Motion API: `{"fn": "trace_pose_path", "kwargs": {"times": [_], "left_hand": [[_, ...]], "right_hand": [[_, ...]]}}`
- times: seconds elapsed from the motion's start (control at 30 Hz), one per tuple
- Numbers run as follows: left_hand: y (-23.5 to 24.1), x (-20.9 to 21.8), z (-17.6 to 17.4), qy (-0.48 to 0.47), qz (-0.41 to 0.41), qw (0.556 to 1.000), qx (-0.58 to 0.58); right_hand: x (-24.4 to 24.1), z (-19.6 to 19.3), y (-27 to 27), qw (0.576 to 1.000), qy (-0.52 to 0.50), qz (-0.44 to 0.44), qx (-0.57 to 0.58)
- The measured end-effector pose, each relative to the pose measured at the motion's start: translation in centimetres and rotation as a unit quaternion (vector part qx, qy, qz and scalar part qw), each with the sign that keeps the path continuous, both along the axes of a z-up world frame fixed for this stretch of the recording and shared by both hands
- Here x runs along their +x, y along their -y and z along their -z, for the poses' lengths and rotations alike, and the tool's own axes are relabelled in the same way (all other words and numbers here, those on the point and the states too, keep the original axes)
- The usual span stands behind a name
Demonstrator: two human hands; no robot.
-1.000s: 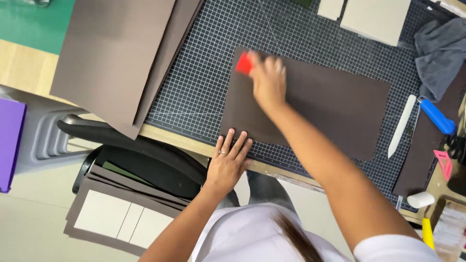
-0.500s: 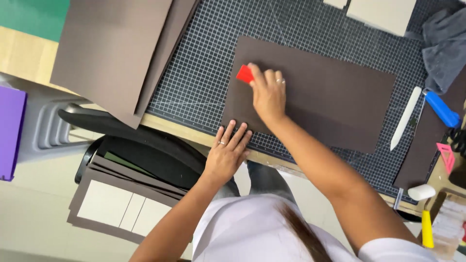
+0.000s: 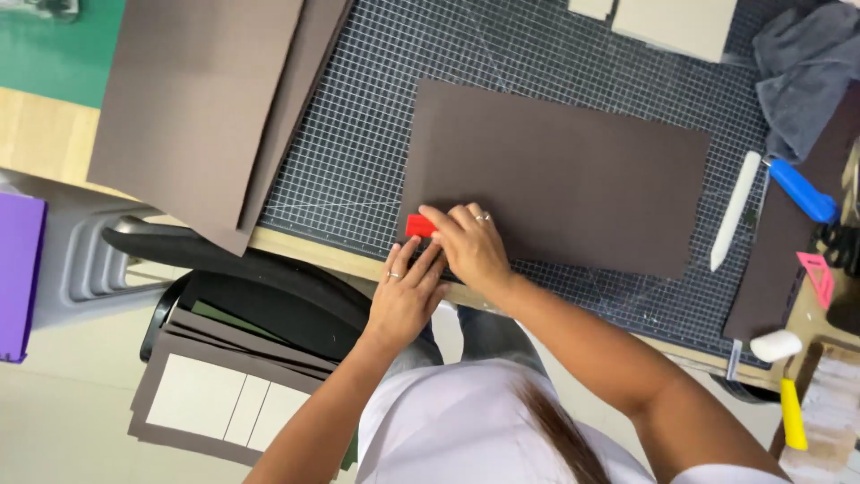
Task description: Smoothing a brown cover material onto a board using a red squeegee tool to ensure adhesion and remove air bubbles.
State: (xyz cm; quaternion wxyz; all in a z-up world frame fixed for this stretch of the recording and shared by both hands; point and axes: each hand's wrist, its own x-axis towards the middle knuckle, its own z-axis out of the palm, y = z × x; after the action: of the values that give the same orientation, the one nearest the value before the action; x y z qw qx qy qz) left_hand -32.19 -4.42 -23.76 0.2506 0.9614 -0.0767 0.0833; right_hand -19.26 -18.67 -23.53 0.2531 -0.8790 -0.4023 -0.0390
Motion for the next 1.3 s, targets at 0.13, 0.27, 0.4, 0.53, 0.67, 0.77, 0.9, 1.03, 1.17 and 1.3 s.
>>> {"fn": "trace_pose_path", "kwargs": {"times": [0.13,0.27,0.4,0.53,0.67,0.77,0.9,1.03,1.17,1.3], "left_hand": [[2.3,1.3,0.1,0.023,-0.015,1.000,-0.013],[6.9,2.0,0.8,0.017,0.081,0.996,-0.015],[8.0,2.8,0.9,-0.015,0.119,0.993,0.024],[9.1,2.5,1.5,-0.044,0.124,0.991,0.033],[11.0,3.5,2.1,-0.059,0.148,0.987,0.033],[11.3,3.5,1.6,-0.048,0.170,0.983,0.043],[11.1,3.5,1.6,-0.043,0.182,0.981,0.056],[10.7,2.6,1.2,-0.009,0.184,0.982,0.032],[10.6,2.7,2.0,-0.051,0.184,0.980,0.051],[10.5,2.9,1.5,-0.044,0.180,0.982,0.049]], "right_hand": [[2.9,-3.7,5.1,0.996,0.017,0.077,0.050],[3.1,-1.0,12.2,0.987,0.090,0.123,-0.057],[12.5,0.4,13.0,0.963,0.185,0.170,-0.097],[16.5,2.3,12.7,0.960,0.164,0.211,-0.086],[8.9,0.4,15.2,0.975,0.071,0.187,-0.093],[3.7,-0.4,17.3,0.982,0.058,0.146,-0.108],[8.7,0.3,17.2,0.979,0.104,0.133,-0.115],[13.6,0.3,14.1,0.961,0.084,0.247,-0.094],[5.8,0.4,15.9,0.977,0.083,0.173,-0.097],[1.2,-0.8,17.1,0.987,0.030,0.121,-0.104]]}}
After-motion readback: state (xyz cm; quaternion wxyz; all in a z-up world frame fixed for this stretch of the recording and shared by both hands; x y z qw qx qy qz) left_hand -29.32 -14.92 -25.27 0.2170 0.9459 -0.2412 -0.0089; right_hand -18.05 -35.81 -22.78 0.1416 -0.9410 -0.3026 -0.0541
